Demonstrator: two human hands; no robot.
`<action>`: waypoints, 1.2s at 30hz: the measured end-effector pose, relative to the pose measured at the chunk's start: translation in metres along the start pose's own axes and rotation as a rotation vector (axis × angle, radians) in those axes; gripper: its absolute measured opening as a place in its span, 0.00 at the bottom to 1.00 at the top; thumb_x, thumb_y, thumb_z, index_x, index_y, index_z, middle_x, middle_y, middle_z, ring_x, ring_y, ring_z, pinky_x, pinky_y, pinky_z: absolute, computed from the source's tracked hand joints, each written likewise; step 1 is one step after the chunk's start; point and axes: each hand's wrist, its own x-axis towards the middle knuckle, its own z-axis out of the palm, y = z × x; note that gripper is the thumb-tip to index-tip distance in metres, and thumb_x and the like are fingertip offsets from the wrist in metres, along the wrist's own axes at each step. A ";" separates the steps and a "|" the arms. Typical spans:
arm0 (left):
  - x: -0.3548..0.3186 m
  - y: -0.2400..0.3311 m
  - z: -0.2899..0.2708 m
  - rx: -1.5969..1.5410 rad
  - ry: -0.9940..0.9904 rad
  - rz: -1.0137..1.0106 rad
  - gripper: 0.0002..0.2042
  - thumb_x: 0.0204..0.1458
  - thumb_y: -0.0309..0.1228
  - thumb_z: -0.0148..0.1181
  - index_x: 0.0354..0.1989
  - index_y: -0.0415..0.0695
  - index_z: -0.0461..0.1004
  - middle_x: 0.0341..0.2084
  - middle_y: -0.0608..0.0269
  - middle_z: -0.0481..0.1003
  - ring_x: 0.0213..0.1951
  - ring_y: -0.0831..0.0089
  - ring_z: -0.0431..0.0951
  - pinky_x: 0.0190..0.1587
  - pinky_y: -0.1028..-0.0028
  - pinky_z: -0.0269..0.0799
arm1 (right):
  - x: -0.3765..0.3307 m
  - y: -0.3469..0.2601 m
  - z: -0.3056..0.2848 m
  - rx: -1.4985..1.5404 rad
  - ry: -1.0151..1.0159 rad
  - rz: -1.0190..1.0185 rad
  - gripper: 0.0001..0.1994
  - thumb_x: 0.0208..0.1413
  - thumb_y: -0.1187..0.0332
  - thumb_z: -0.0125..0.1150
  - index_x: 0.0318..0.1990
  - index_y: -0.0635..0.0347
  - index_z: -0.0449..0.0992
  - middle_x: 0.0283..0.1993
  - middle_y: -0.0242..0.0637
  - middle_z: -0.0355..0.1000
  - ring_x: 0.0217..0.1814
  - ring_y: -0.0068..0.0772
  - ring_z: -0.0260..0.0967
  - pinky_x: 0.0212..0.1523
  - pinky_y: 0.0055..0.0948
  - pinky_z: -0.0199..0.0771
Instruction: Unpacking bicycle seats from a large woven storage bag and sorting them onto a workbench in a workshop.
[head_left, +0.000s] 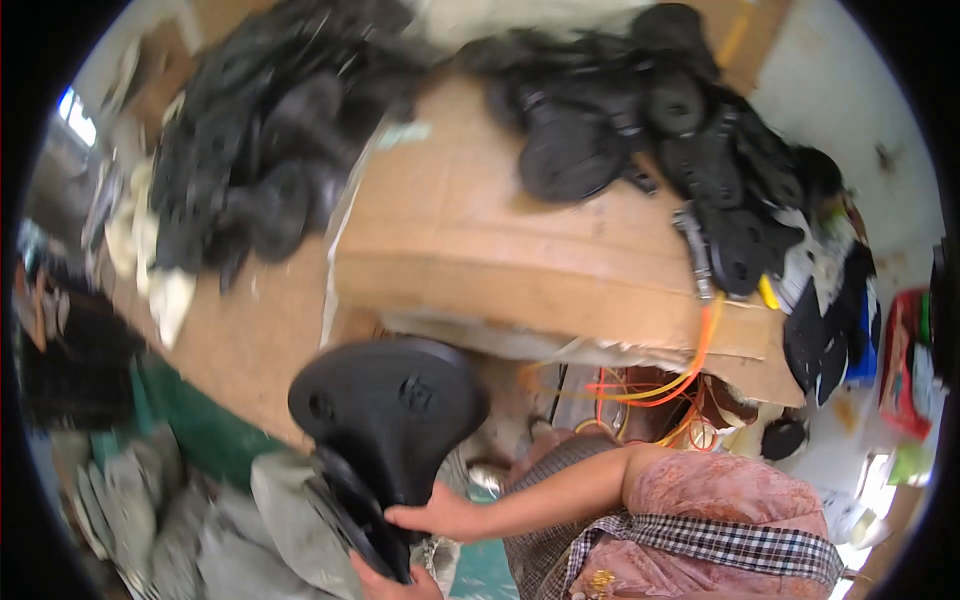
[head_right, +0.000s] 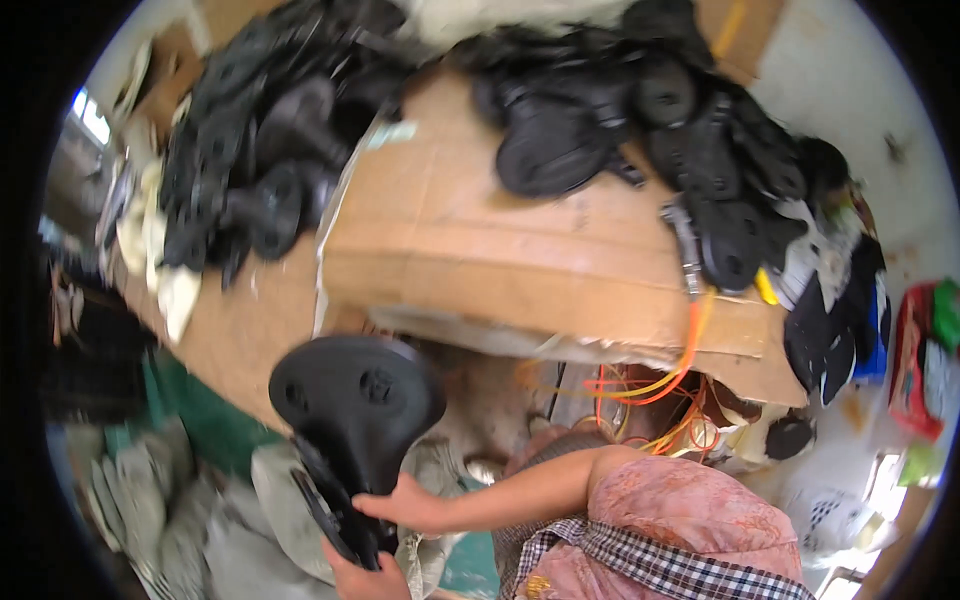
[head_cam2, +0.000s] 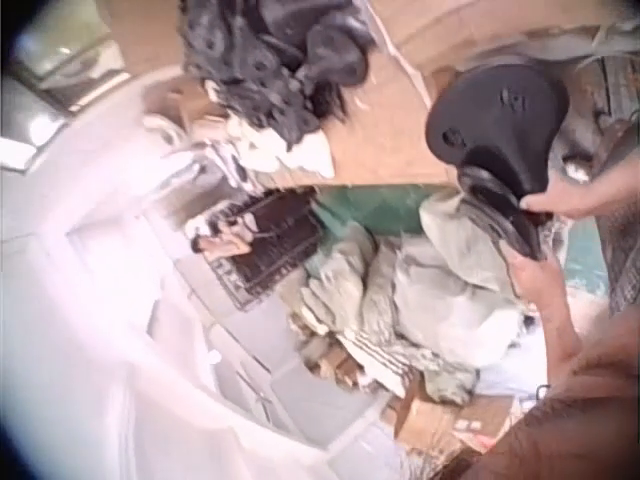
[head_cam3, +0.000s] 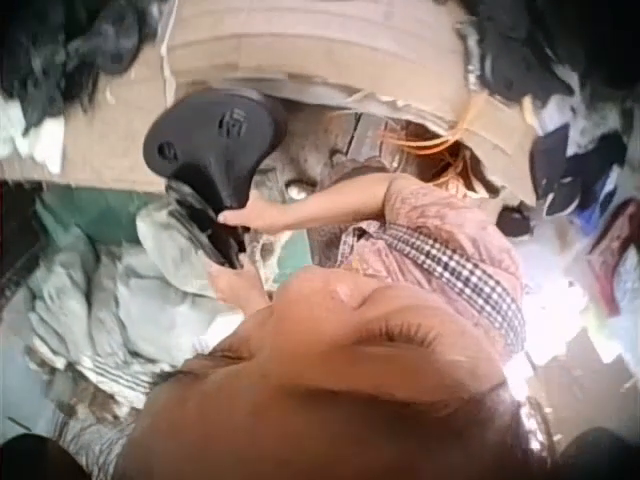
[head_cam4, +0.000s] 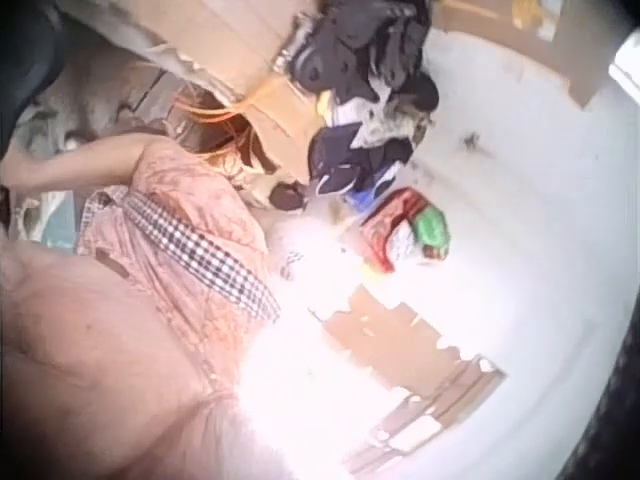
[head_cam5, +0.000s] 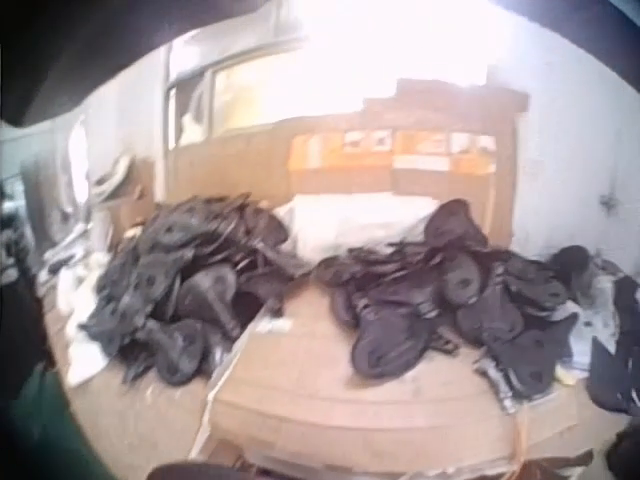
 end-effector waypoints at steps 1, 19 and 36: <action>0.022 0.032 0.001 -0.101 0.071 0.152 0.33 0.26 0.22 0.54 0.51 0.36 0.59 0.39 0.45 0.70 0.39 0.48 0.70 0.42 0.62 0.66 | 0.002 -0.043 -0.018 -0.022 0.117 -0.258 0.29 0.43 0.68 0.62 0.54 0.63 0.58 0.46 0.36 0.63 0.47 0.24 0.60 0.45 0.25 0.64; 0.031 -0.113 0.250 -0.697 -0.539 -0.248 0.07 0.39 0.16 0.44 0.25 0.39 0.70 0.21 0.57 0.73 0.26 0.68 0.74 0.31 0.75 0.67 | 0.031 -0.032 -0.145 -0.308 0.108 -0.021 0.08 0.51 0.73 0.50 0.39 0.62 0.68 0.34 0.37 0.70 0.32 0.25 0.68 0.35 0.25 0.69; -0.113 -0.486 0.109 -0.847 0.804 -1.453 0.21 0.54 0.41 0.37 0.47 0.37 0.62 0.42 0.52 0.67 0.44 0.59 0.68 0.45 0.64 0.68 | 0.270 0.302 0.086 -0.596 -0.641 -0.061 0.27 0.49 0.73 0.52 0.57 0.61 0.51 0.39 0.36 0.65 0.41 0.28 0.66 0.43 0.25 0.66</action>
